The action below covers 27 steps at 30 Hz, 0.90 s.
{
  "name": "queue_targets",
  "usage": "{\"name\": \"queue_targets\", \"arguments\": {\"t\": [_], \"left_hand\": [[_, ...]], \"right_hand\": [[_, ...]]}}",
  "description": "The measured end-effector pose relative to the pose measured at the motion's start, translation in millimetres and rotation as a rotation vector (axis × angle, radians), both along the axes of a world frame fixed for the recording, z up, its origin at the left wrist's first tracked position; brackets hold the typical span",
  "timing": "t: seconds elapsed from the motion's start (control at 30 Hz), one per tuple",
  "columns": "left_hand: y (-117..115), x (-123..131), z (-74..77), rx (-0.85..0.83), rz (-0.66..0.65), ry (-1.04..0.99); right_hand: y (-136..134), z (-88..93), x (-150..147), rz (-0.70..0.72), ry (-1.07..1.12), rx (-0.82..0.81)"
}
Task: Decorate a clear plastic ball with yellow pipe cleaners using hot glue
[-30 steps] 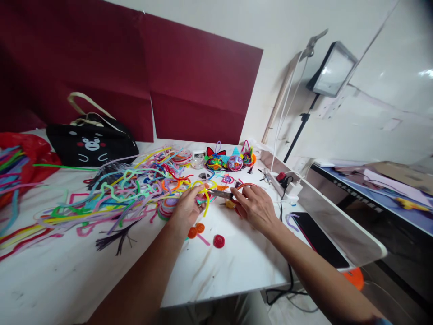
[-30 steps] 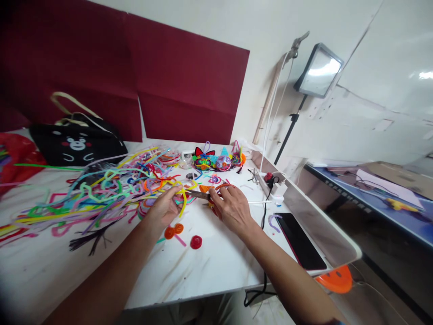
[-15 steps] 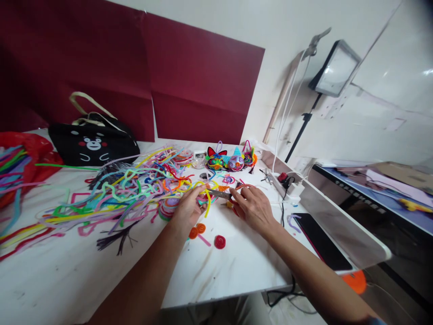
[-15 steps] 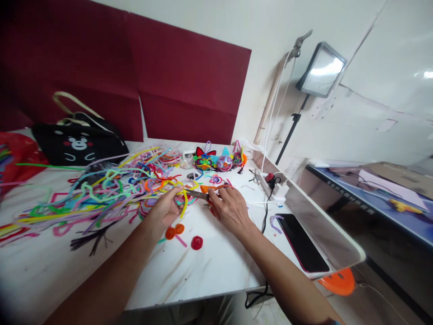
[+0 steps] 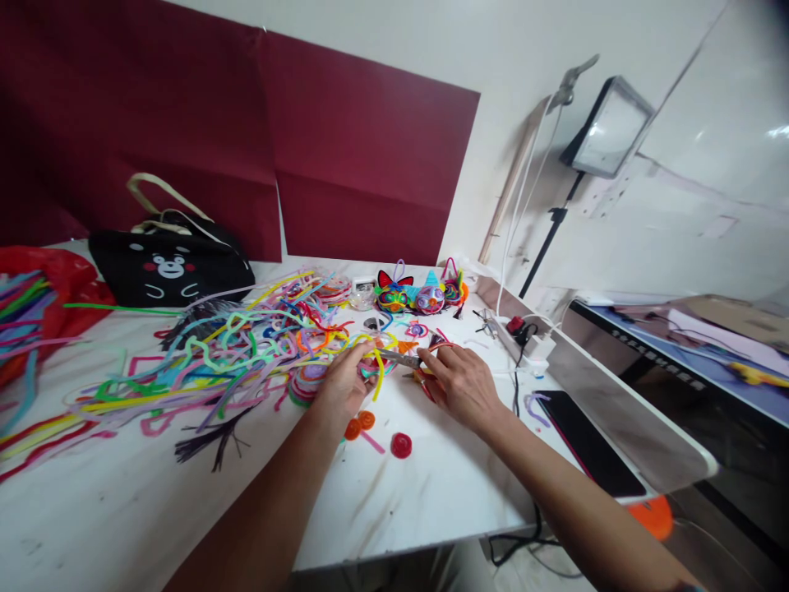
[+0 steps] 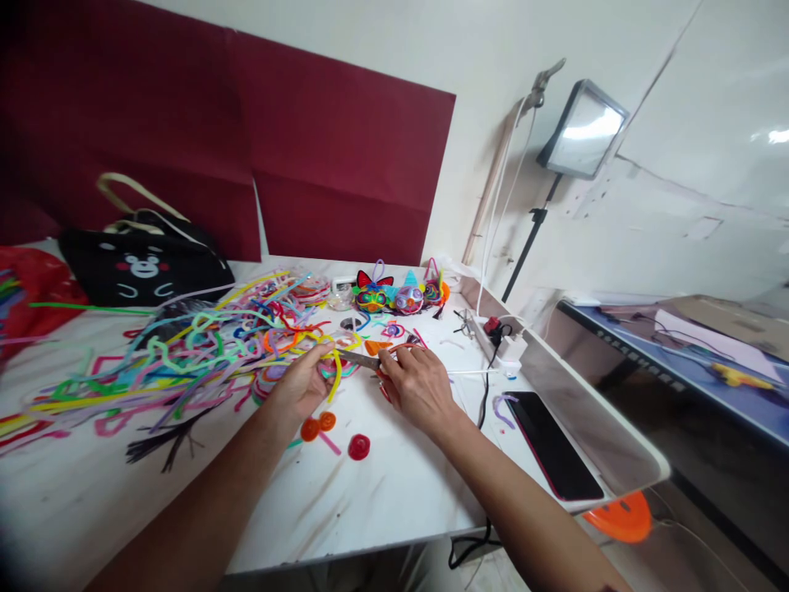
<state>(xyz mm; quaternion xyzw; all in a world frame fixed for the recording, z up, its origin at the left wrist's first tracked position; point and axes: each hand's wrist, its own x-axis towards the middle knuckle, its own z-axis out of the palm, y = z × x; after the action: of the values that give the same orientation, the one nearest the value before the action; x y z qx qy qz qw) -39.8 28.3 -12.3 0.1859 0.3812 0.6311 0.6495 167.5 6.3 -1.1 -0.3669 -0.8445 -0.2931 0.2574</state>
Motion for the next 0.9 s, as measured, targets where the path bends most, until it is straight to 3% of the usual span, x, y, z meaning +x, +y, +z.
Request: {"name": "queue_targets", "arguments": {"t": [0.6, 0.9], "left_hand": [[-2.2, 0.2, 2.2, -0.025, 0.017, 0.012], [-5.4, 1.4, 8.7, -0.051, 0.007, 0.003]], "right_hand": [[0.3, 29.1, 1.9, -0.057, -0.197, -0.009], [3.5, 28.9, 9.3, -0.035, -0.2, 0.019]]}}
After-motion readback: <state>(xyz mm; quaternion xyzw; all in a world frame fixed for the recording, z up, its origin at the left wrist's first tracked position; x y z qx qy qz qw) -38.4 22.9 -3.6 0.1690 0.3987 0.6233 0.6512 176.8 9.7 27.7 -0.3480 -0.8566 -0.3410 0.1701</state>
